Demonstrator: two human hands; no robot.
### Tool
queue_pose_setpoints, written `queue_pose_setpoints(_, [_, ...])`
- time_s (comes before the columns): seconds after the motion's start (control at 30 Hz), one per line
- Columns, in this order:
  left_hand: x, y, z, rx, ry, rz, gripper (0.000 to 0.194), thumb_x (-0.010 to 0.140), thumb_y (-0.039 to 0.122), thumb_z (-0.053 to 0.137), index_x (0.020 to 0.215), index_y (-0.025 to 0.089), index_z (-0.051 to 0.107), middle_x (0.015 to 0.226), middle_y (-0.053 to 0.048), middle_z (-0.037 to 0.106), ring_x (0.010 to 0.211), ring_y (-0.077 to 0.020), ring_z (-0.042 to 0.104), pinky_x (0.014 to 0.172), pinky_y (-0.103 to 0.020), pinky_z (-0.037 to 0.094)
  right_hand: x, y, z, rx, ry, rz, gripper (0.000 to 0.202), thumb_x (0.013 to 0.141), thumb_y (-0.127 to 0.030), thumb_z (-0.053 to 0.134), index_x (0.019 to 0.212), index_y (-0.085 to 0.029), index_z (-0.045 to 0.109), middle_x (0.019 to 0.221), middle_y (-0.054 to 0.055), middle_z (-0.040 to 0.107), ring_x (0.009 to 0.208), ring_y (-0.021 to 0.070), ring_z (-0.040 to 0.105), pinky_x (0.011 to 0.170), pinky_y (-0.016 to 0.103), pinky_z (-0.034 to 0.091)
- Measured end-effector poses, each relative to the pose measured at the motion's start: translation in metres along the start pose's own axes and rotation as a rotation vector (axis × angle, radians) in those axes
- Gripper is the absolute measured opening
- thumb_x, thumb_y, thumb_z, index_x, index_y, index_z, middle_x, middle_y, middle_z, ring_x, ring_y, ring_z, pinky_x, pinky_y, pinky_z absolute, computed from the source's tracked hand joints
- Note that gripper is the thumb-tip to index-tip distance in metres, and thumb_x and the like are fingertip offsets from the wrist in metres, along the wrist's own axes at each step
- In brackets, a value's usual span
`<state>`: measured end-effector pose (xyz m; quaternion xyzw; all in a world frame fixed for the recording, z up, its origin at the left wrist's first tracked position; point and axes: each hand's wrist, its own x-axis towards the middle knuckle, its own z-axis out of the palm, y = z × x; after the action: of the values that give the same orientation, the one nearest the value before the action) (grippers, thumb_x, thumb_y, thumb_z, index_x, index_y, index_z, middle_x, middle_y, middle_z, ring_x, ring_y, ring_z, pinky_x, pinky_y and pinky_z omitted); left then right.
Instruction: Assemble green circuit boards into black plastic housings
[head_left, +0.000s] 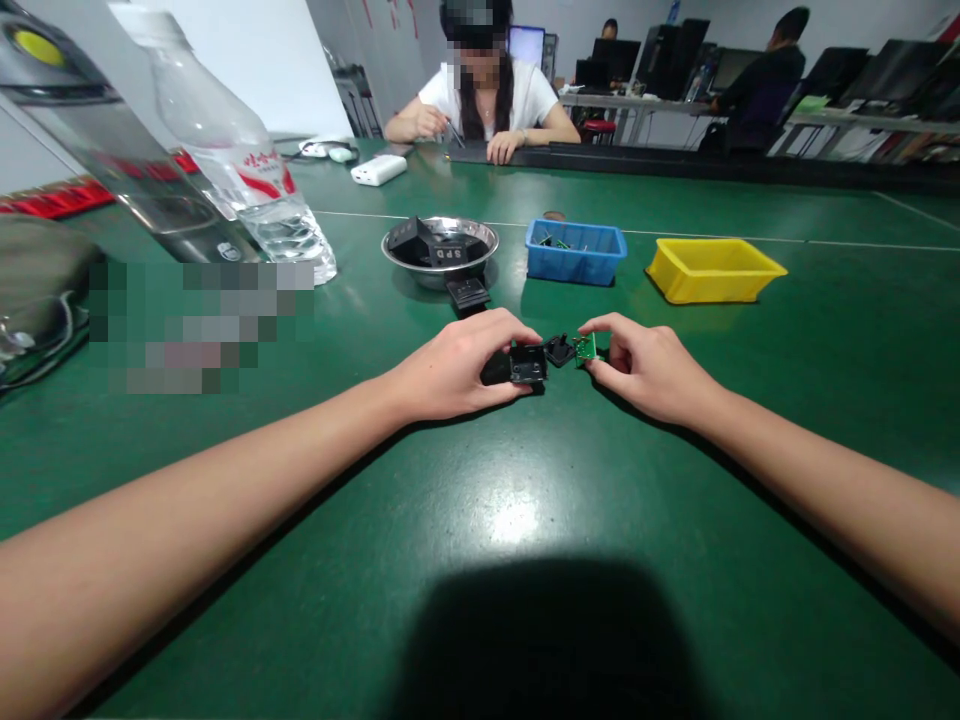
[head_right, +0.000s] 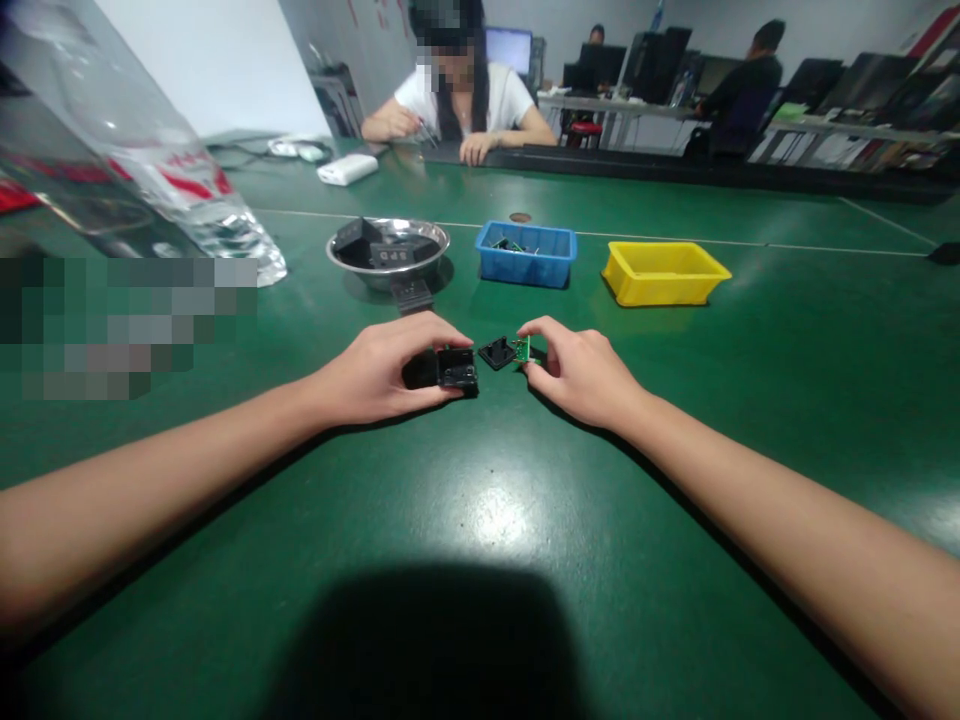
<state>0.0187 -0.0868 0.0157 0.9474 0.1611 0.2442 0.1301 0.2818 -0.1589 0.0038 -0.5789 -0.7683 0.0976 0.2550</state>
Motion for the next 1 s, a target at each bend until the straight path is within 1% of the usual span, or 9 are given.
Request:
queue_pose_setpoints(0.07, [0.0,0.0013,0.0006,-0.007,0.008,0.045,0.03,0.095,0.034,0.068,0.119,0.016,0.064,0.113,-0.011,0.072,0.107,-0.0218,0.069,0.095,-0.032,0.053,0.0001,0.0004,-0.0007,0.012,-0.009,-0.01,0.036,0.086,-0.024,0.064,0.122,-0.018,0.065,0.061,-0.005,0.057,0.051,0.0151,0.051,0.061,0.027,0.035])
queue_pose_setpoints(0.13, [-0.0003,0.0015,0.0014,0.0,0.016,0.082,0.028,0.096,0.034,0.067,0.118,0.017,0.065,0.113,-0.011,0.073,0.107,-0.0215,0.069,0.095,-0.032,0.053,0.0002,0.001,-0.0017,0.025,-0.025,-0.029,0.038,0.087,-0.025,0.064,0.124,-0.017,0.064,0.061,-0.006,0.056,0.052,0.0148,0.05,0.061,0.027,0.035])
queue_pose_setpoints(0.2, [-0.001,0.0008,0.0022,0.006,0.028,0.103,0.029,0.096,0.035,0.069,0.118,0.016,0.065,0.109,-0.01,0.074,0.102,-0.0206,0.07,0.09,-0.03,0.053,0.0003,0.0018,-0.0025,0.036,-0.042,-0.045,0.038,0.088,-0.027,0.064,0.125,-0.017,0.063,0.061,-0.006,0.056,0.052,0.0146,0.05,0.061,0.027,0.035])
queue_pose_setpoints(0.33, [-0.0029,-0.0005,0.0028,0.026,0.044,0.111,0.037,0.091,0.042,0.076,0.115,0.015,0.066,0.095,-0.005,0.074,0.082,-0.0169,0.069,0.076,-0.026,0.051,0.0005,0.003,-0.003,0.033,-0.059,-0.053,0.035,0.091,-0.03,0.063,0.124,-0.018,0.063,0.062,-0.006,0.056,0.053,0.0146,0.05,0.062,0.028,0.035])
queue_pose_setpoints(0.43, [-0.0038,0.0001,0.0022,0.049,0.031,0.108,0.039,0.089,0.044,0.078,0.113,0.015,0.067,0.089,-0.003,0.073,0.079,-0.0159,0.069,0.072,-0.024,0.049,0.0007,0.0035,-0.0029,0.024,-0.066,-0.052,0.035,0.091,-0.031,0.062,0.124,-0.018,0.063,0.062,-0.006,0.056,0.054,0.0148,0.05,0.062,0.028,0.035])
queue_pose_setpoints(0.73, [-0.0051,0.0019,0.0031,0.053,0.011,0.095,0.036,0.089,0.04,0.078,0.113,0.015,0.066,0.094,-0.004,0.074,0.08,-0.0156,0.069,0.072,-0.024,0.049,-0.0003,0.0048,-0.0018,0.009,-0.053,-0.068,0.034,0.091,-0.032,0.061,0.122,-0.018,0.065,0.06,-0.006,0.054,0.053,0.0141,0.049,0.06,0.028,0.034])
queue_pose_setpoints(1.0, [-0.005,0.0021,0.0035,0.028,-0.003,0.094,0.036,0.088,0.037,0.079,0.114,0.015,0.065,0.097,-0.004,0.074,0.082,-0.0156,0.069,0.072,-0.024,0.048,-0.0004,0.0037,-0.0025,-0.006,-0.06,-0.071,0.033,0.092,-0.032,0.061,0.121,-0.018,0.065,0.06,-0.005,0.055,0.052,0.0145,0.05,0.059,0.027,0.033])
